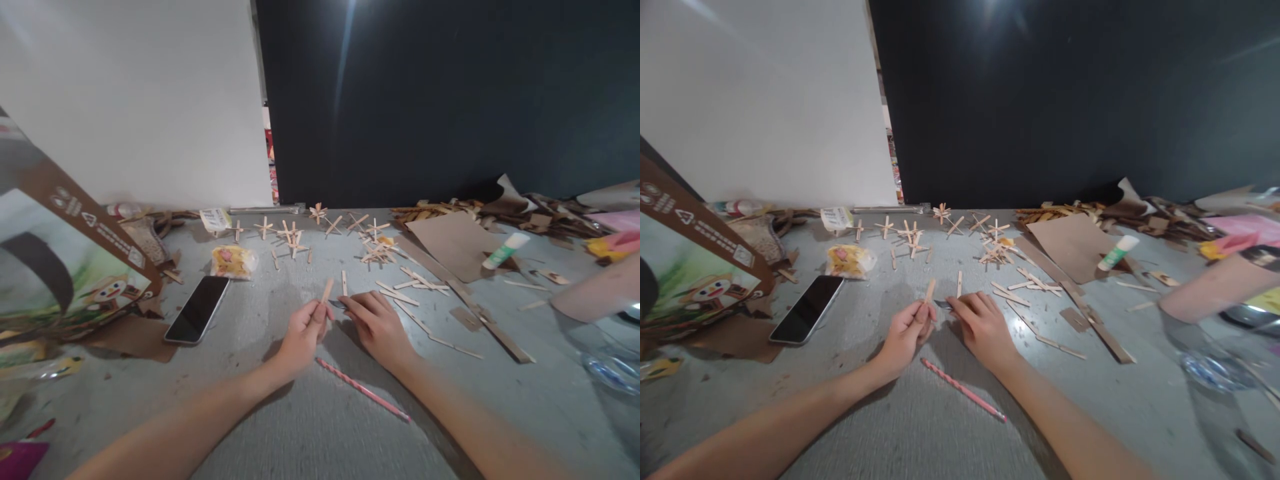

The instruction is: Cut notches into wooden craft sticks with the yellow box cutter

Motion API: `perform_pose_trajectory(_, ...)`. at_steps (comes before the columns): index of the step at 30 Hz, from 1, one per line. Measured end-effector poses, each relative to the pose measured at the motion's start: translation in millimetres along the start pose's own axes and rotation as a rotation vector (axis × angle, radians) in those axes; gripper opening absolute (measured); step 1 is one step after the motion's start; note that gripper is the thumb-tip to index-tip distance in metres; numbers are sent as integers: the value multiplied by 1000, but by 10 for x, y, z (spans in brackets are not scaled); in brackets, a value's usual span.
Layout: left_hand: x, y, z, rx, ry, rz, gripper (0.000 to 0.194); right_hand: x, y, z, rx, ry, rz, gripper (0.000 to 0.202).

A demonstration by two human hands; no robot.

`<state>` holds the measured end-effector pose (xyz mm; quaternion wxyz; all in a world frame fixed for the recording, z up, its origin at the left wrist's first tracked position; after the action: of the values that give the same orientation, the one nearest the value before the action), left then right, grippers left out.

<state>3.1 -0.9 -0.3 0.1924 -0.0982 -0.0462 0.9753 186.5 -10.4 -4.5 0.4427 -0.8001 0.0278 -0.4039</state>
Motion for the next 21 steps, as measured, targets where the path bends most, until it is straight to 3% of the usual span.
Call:
perform_pose_trajectory(6, 28, -50, 4, -9, -4, 166, 59, 19, -30, -4, -84, 103, -173, 26)
perform_pose_trajectory(11, 76, -108, -36, 30, -7, 226, 58, 8, -191, 121, -222, 219, -225, 31)
perform_pose_trajectory(15, 83, -125, -55, 56, 3, 224, 48, -96, -401, 299, -484, 383, -416, 23)
perform_pose_trajectory(21, 89, -124, -93, 55, -95, 294, 35, -345, -648, 364, -648, 457, -480, 34)
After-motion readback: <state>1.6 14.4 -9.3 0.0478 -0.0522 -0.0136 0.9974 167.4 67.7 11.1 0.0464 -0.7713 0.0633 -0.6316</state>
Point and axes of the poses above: each hand's wrist, its own y-axis away from the middle knuckle, its own x-axis out of the back of the hand, z = x × y, the point moved 1 cm from there along -y, towards the middle knuckle, and after that the axes turned 1 degree about -y, right-handed, at the moved point
